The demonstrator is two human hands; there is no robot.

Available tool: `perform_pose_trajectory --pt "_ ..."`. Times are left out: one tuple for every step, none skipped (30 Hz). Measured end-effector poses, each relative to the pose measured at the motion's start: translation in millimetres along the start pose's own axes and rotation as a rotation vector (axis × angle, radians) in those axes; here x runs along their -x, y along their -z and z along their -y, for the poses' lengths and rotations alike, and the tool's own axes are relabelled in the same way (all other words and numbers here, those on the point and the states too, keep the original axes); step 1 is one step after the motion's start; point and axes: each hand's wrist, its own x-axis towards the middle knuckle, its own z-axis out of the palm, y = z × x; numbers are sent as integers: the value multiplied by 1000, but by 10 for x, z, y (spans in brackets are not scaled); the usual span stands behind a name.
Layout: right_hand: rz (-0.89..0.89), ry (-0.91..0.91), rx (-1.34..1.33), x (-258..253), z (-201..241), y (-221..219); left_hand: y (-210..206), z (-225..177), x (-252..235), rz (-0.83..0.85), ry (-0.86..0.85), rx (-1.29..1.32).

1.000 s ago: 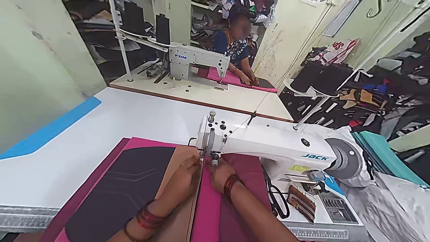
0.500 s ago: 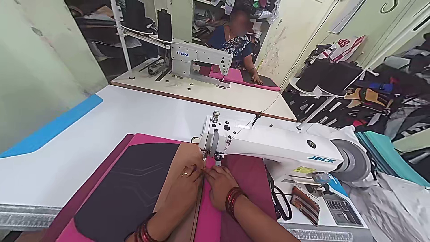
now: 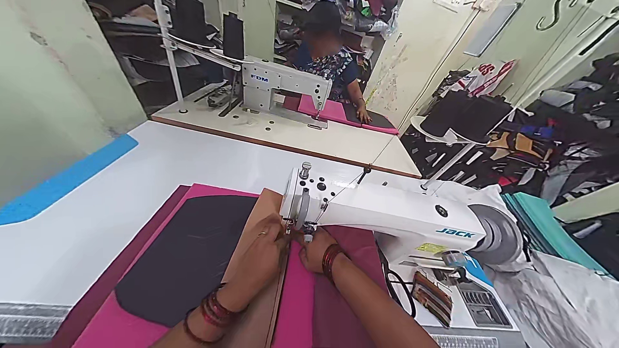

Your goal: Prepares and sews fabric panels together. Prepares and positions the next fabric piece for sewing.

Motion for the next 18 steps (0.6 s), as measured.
perform_pose_trajectory --pt "15 -14 8 -19 -2 27 -14 12 -9 -17 -5 -5" --pt "16 -24 19 -23 9 41 -27 19 -2 -32 -10 -4" --pt "13 -32 30 -21 22 51 -37 28 7 -54 -27 1" --pt "6 -35 30 0 46 31 -67 48 41 -96 -65 1" --pt "-9 -41 14 36 78 8 -89 69 81 -129 -110 5" --pt "-42 -53 -24 90 127 -23 -79 79 135 -121 -139 15" --pt "-95 -58 -85 162 191 -91 -54 77 217 -87 -158 23" --pt "-127 -61 -140 251 278 -171 -36 71 329 -64 -174 18" --pt "-131 -71 -165 344 372 -241 -43 75 441 -79 -202 6" --pt "-117 -80 -162 429 457 -292 -62 79 534 -115 -235 -18" --pt "-91 -89 -142 487 519 -324 -88 79 597 -153 -259 -43" --pt "-69 -97 -128 517 555 -343 -108 65 641 -168 -268 -59" --pt "-55 -102 -121 515 562 -329 -111 45 645 -166 -265 -75" --pt "-42 -105 -118 493 550 -292 -105 27 619 -155 -252 -89" --pt "-27 -103 -116 468 535 -263 -97 5 595 -140 -236 -89" --pt "-19 -95 -107 448 522 -256 -83 -20 577 -123 -219 -82" --pt "-20 -85 -93 429 508 -264 -70 -36 560 -107 -204 -80" --pt "-16 -80 -79 413 495 -262 -66 -43 539 -100 -194 -77"
